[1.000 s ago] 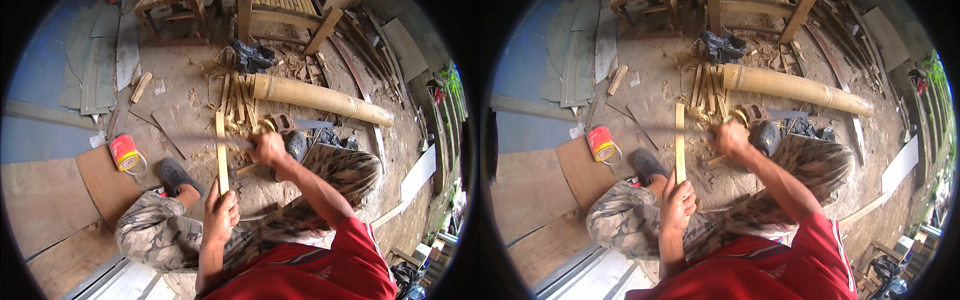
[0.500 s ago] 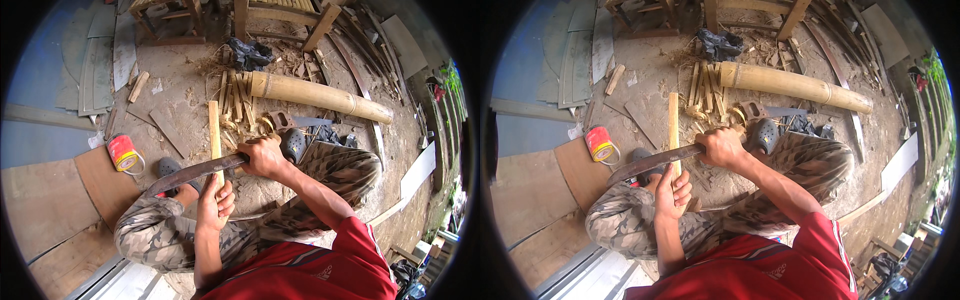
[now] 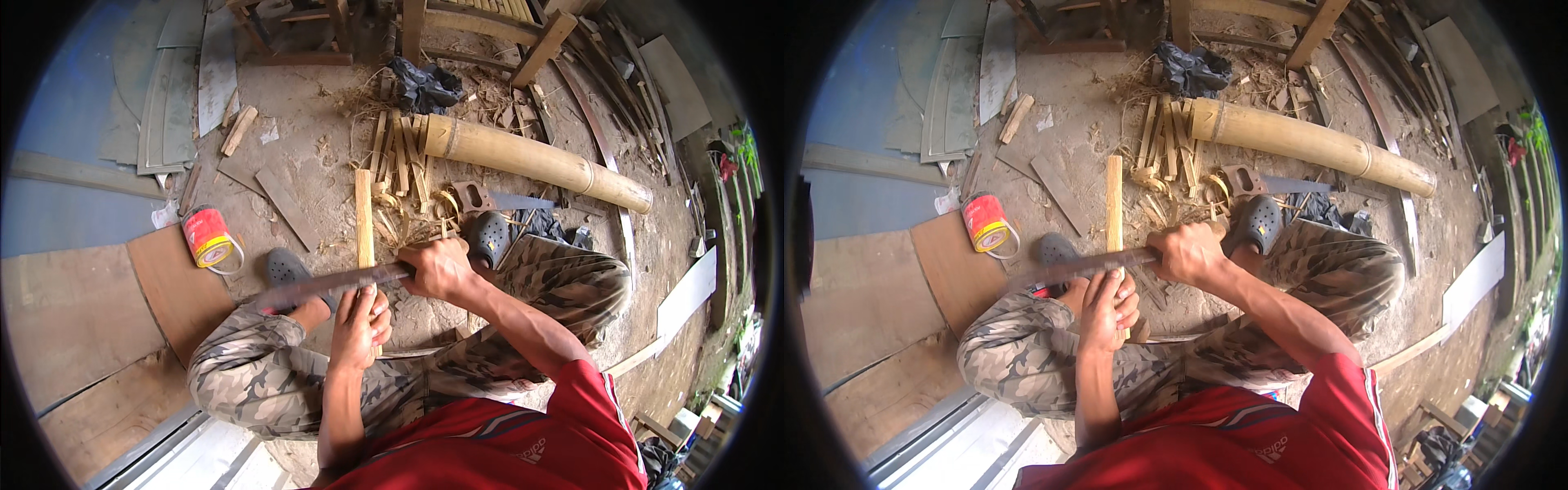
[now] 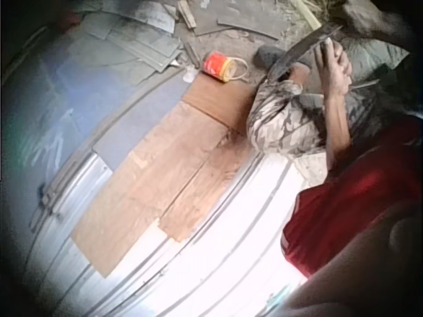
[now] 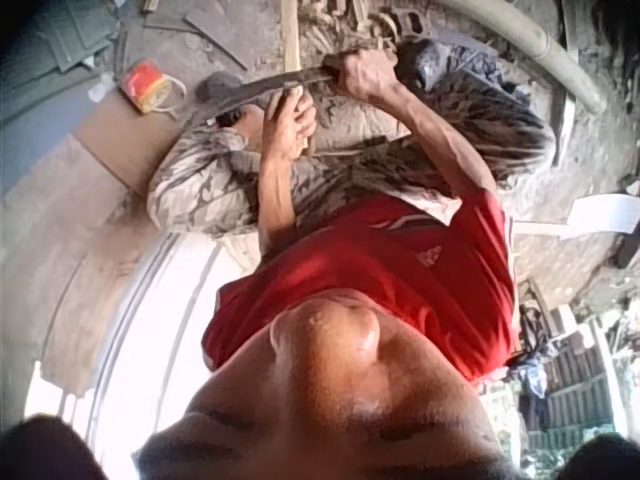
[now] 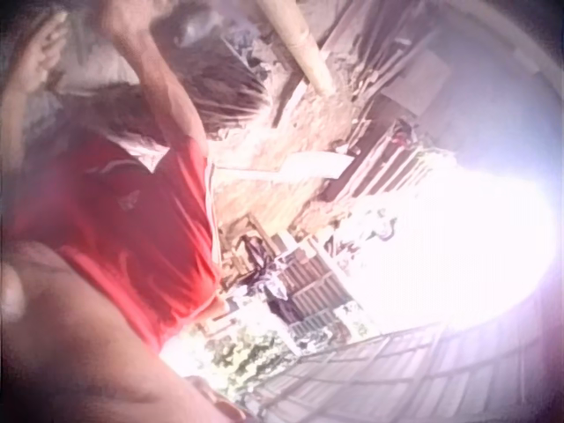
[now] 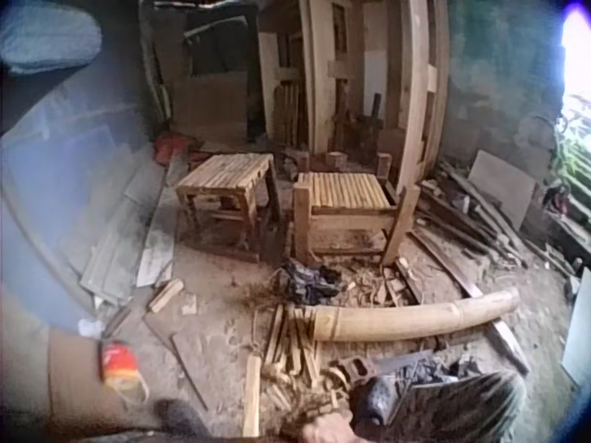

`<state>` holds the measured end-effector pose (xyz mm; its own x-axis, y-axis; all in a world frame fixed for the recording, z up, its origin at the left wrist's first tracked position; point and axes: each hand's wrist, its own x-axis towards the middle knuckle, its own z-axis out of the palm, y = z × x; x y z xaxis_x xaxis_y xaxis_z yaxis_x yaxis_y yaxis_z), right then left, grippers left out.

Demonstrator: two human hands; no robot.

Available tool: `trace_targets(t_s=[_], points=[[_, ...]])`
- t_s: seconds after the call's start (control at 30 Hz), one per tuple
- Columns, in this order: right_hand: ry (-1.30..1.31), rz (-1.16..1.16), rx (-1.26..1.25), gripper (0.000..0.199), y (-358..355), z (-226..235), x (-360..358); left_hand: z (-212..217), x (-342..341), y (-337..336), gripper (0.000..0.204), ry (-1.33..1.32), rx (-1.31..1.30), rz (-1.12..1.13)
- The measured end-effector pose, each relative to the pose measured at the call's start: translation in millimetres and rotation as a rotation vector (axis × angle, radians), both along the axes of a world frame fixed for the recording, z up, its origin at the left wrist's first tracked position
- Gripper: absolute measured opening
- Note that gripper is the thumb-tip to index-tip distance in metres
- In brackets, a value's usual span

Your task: The person sits on the floor and uses a curved knife to shave and smooth a bamboo stick. They repeatedly rotate the stick and scrape its surface, producing thin shavings that accumulate on the floor. The person briefly places the stick on a nearby bamboo stool and continues shaving.

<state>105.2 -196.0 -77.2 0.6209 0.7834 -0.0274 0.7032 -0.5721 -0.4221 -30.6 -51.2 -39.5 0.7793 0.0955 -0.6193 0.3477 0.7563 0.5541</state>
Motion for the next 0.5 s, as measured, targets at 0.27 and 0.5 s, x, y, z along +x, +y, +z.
trace_targets(t_s=[0.27,0.5], points=[[-0.081,0.001,-0.067,0.013,-5.7,-31.1,5.6,-1.0,-1.4,1.3,0.031,0.065,0.079,-0.021],[0.013,-0.021,0.034,0.016,-1.4,-24.7,2.7,8.5,-2.2,0.4,0.010,0.068,0.063,0.000]])
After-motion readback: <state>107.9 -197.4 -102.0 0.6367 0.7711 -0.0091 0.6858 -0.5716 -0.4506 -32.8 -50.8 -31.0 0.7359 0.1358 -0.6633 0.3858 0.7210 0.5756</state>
